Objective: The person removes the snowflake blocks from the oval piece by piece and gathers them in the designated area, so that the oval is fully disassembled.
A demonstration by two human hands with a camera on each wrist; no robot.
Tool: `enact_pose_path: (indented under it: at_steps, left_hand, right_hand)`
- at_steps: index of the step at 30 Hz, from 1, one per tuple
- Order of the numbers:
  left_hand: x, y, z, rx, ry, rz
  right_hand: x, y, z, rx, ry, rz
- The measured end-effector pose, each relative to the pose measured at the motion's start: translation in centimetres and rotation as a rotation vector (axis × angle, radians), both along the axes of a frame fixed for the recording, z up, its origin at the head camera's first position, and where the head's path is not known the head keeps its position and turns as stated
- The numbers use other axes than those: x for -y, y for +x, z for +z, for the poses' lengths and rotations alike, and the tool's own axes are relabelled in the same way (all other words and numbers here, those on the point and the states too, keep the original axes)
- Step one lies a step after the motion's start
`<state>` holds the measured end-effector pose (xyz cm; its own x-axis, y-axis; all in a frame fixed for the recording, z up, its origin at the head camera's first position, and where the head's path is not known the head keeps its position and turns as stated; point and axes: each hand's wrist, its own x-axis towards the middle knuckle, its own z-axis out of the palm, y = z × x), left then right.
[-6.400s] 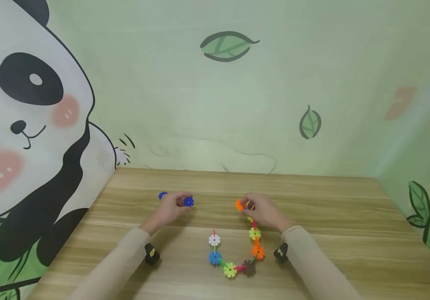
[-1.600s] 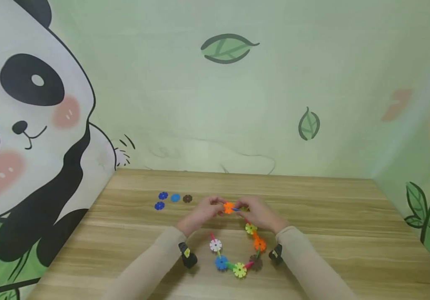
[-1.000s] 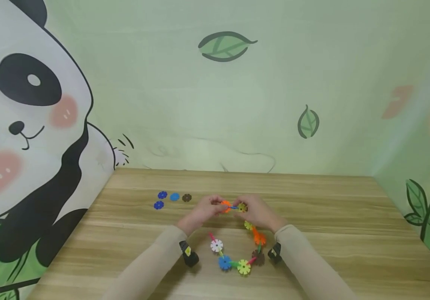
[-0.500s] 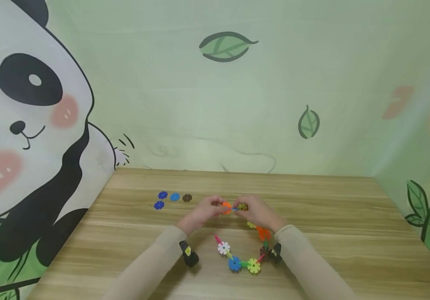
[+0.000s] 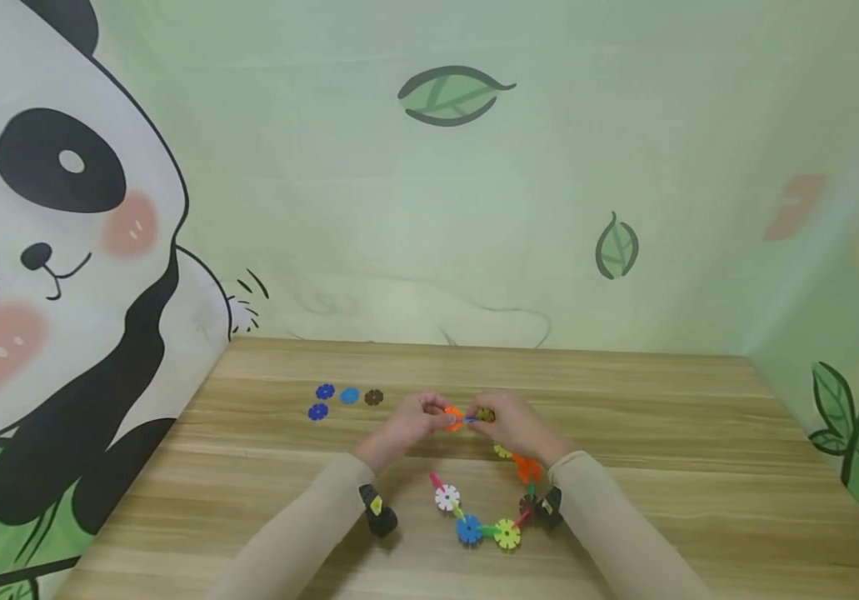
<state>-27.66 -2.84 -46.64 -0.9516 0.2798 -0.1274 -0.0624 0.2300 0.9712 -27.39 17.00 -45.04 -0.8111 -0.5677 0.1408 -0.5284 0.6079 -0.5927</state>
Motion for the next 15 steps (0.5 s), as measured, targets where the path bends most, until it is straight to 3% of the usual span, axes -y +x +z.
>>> enact_pose_path:
  at_steps: [15]
  left_hand:
    - [0.0,0.04,0.03,-0.025,-0.06,0.029]
  right_hand:
    - [-0.23,-0.15,-0.32,0.003,-0.052,0.023]
